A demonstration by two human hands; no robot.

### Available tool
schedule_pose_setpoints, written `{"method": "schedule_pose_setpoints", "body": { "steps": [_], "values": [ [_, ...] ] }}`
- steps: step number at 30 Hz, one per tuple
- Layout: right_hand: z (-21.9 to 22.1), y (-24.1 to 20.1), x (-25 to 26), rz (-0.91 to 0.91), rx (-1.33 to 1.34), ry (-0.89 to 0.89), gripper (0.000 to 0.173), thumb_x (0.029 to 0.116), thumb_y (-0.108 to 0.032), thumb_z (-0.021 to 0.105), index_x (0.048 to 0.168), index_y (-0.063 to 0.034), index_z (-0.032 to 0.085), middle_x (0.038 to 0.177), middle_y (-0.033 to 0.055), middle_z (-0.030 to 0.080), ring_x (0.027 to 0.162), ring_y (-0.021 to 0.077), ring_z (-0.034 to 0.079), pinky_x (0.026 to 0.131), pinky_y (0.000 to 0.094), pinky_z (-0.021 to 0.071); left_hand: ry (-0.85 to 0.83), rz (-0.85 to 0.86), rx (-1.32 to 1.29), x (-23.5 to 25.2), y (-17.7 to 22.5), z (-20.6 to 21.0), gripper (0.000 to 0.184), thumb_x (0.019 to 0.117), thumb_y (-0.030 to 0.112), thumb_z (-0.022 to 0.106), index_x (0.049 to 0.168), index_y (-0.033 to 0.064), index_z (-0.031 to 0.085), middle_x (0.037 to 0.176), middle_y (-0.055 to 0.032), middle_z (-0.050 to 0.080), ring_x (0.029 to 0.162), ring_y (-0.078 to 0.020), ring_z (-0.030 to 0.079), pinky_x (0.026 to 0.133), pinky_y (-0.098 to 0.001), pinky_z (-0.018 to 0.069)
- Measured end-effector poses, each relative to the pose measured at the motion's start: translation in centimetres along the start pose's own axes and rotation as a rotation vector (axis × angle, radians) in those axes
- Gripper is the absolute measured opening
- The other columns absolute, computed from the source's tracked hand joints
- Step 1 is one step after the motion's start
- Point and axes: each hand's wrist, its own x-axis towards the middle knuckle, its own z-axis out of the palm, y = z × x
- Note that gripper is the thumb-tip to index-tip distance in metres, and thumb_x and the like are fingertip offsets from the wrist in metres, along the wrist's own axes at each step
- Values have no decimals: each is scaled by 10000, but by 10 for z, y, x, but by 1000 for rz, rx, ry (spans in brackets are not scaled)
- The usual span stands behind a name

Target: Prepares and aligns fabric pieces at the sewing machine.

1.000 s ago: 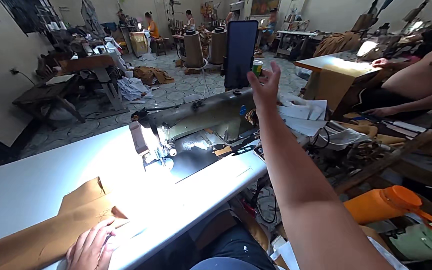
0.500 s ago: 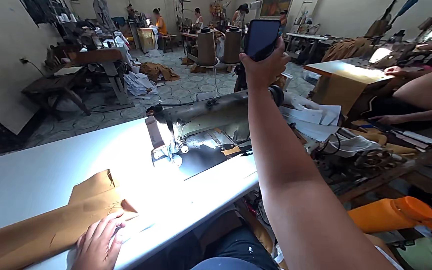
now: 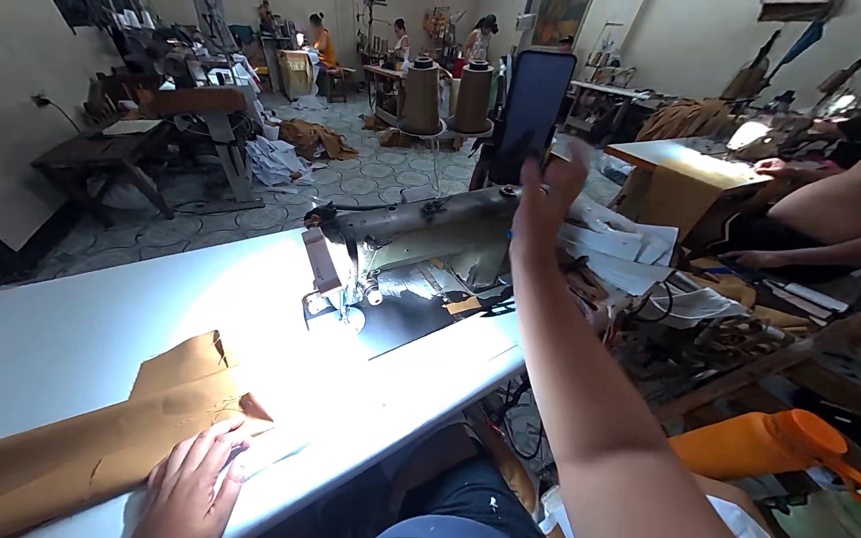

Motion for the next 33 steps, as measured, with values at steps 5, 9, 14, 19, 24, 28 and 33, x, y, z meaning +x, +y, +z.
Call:
{"method": "schedule_pose_setpoints", "body": {
  "steps": [5,9,14,19,24,28,33],
  "values": [
    [-8,54,-177,-322,-255,-594,139,880,-172,703,958,-137,813,1090,90,731,1108,300,655,983,536,483,-28,-4,-5,1,3,-4,390,946,171,462,1196,150,761,1340,-189,641,1242,-508,543,983,-711,366],
    [-43,83,-155,-84,-554,-806,260,967,-178,650,1195,-124,764,1292,154,665,1264,389,563,1071,578,423,-78,-19,-10,7,5,-9,385,910,176,472,1182,77,725,1304,-228,639,1239,-566,511,940,-746,358],
    [-45,115,-141,107,-759,-951,430,1041,-336,558,1452,-214,594,1540,103,501,1450,333,414,1197,549,289,-165,53,73,36,3,-22,388,927,186,441,1095,161,790,1104,-177,697,1067,-465,622,871,-699,390],
    [-35,92,-169,-36,-471,-743,392,941,-65,679,1332,-51,665,1403,225,584,1325,445,522,1111,615,407,-46,90,-149,47,-22,-2,345,955,210,468,986,93,791,1070,-120,712,1085,-307,645,970,-547,482],
    [2,37,-239,-378,-88,-1063,368,940,-284,598,1183,-59,760,1373,170,628,1324,343,558,1108,551,427,-153,35,-199,36,-23,-9,288,940,51,541,1054,93,802,1182,-131,666,1169,-315,578,1020,-529,442],
    [32,22,-246,-448,26,-1222,434,885,-271,619,1256,-72,726,1353,176,639,1292,359,575,1056,570,454,-160,41,-240,33,-21,-14,332,918,82,511,1087,115,795,1206,-67,681,1183,-252,574,1006,-502,439],
    [76,14,-226,-476,230,-1277,166,915,-142,650,885,-25,764,958,144,689,946,290,638,837,452,504,-239,-10,-228,38,-10,-19,384,849,486,722,987,130,759,1086,-38,646,1095,-265,566,897,-559,425]
  ]
}}
